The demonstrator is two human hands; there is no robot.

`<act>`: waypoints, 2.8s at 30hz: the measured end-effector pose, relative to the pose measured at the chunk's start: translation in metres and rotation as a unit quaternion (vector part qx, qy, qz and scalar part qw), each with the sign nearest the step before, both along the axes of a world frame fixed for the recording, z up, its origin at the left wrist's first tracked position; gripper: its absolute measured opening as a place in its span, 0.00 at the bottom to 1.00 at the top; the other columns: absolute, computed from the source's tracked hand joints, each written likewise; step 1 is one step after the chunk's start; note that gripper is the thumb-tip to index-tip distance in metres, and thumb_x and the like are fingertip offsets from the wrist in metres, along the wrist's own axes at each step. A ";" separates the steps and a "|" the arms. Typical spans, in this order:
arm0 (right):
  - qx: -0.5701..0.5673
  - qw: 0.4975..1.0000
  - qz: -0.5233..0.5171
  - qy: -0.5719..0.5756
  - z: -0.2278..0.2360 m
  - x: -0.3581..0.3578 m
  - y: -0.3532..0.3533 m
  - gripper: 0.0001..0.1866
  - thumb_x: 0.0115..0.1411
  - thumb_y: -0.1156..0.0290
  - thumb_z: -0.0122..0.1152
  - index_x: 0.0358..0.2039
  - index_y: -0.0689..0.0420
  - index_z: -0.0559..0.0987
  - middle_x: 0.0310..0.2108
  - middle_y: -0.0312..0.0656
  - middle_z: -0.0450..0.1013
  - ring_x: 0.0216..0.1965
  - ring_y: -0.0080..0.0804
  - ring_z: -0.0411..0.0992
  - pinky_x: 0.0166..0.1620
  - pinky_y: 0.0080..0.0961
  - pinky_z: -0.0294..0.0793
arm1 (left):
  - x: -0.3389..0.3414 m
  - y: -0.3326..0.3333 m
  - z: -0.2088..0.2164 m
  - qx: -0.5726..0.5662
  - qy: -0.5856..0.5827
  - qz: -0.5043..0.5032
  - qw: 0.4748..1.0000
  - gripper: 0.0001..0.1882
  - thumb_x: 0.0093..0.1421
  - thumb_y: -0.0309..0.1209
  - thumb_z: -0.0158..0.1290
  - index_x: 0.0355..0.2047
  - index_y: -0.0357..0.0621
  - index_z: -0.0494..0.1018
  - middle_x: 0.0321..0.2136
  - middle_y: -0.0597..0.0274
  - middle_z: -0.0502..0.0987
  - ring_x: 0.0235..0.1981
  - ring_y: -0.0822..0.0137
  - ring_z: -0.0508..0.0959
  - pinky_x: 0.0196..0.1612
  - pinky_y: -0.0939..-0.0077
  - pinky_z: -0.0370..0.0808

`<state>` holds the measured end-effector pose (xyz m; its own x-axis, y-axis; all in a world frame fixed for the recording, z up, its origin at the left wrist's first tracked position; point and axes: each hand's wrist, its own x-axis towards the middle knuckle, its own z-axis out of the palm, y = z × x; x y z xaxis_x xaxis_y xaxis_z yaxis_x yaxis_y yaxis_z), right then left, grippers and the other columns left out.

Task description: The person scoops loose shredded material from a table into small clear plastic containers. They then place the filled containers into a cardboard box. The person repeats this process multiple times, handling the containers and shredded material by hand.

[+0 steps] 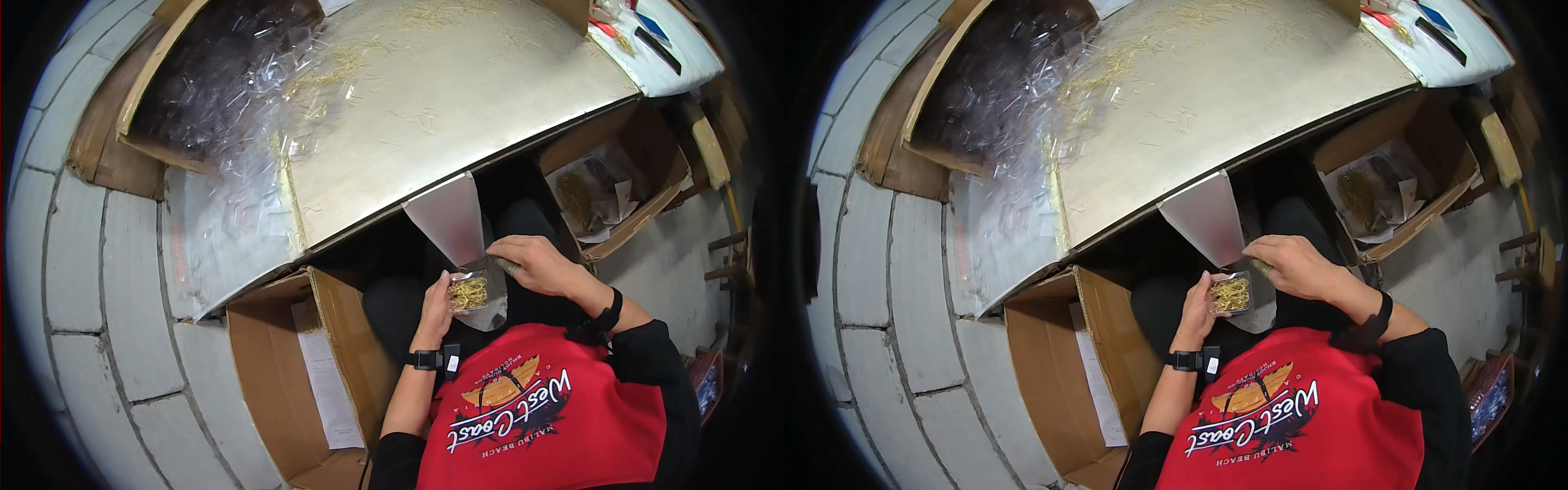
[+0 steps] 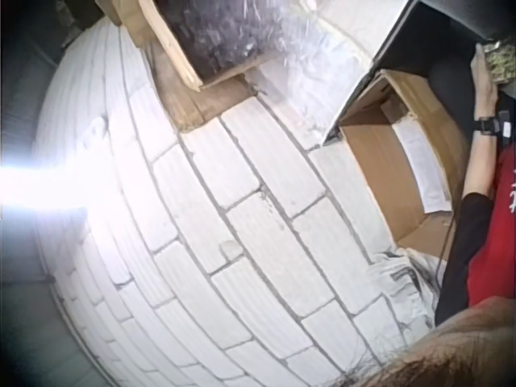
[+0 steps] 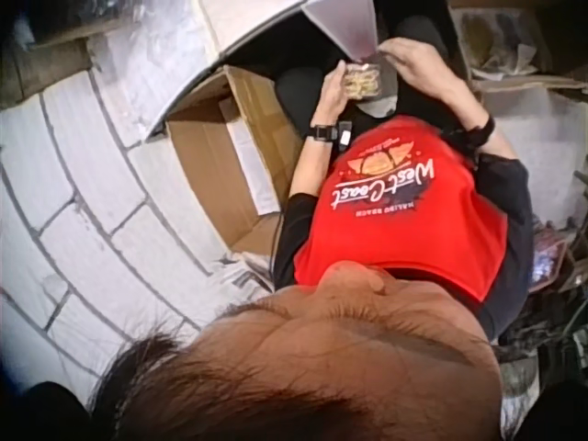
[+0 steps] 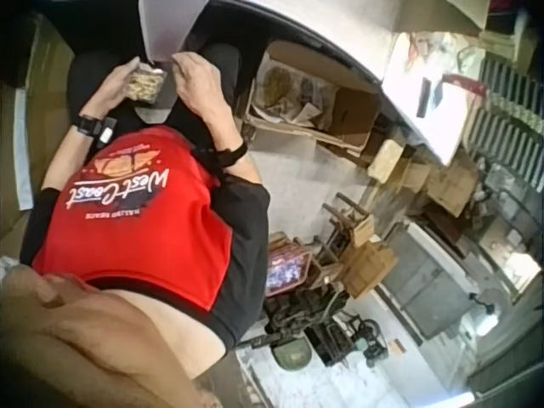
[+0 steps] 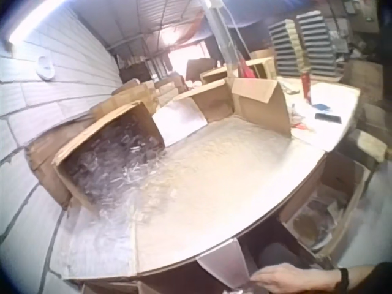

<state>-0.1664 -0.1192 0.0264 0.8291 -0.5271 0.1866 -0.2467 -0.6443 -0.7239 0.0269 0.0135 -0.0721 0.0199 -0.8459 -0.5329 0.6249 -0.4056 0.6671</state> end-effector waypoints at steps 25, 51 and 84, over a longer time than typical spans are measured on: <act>-0.065 0.972 -0.013 -0.225 -0.003 -0.003 0.012 0.11 0.56 0.66 0.50 0.36 0.58 0.71 0.35 0.46 0.69 0.40 0.46 0.69 0.43 0.38 0.70 | -0.080 -0.061 0.122 -0.394 -0.487 -0.065 0.777 0.16 0.59 0.28 0.45 0.47 0.35 0.69 0.43 0.57 0.73 0.46 0.67 0.73 0.49 0.68 0.70; -0.177 0.978 0.110 -0.016 0.041 0.010 0.017 0.36 0.46 0.74 0.62 0.58 0.58 0.64 0.61 0.45 0.59 0.63 0.42 0.56 0.63 0.38 0.55 | -0.029 -0.029 0.109 -0.145 0.001 0.112 0.983 0.19 0.69 0.38 0.35 0.51 0.36 0.64 0.43 0.56 0.73 0.40 0.67 0.77 0.36 0.75 0.80; -0.210 0.972 0.108 0.018 0.048 0.031 0.026 0.30 0.54 0.66 0.59 0.57 0.57 0.65 0.59 0.42 0.61 0.63 0.36 0.57 0.63 0.47 0.51 | -0.014 -0.009 0.114 -0.140 -0.054 0.168 0.974 0.16 0.68 0.37 0.39 0.48 0.40 0.66 0.41 0.59 0.74 0.38 0.71 0.78 0.34 0.77 0.81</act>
<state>-0.1350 -0.0931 0.0746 0.9218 -0.2238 0.3165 -0.0929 -0.9202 -0.3803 0.0127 0.0041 0.0422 0.3642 -0.8941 -0.2607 0.6107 0.0180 0.7916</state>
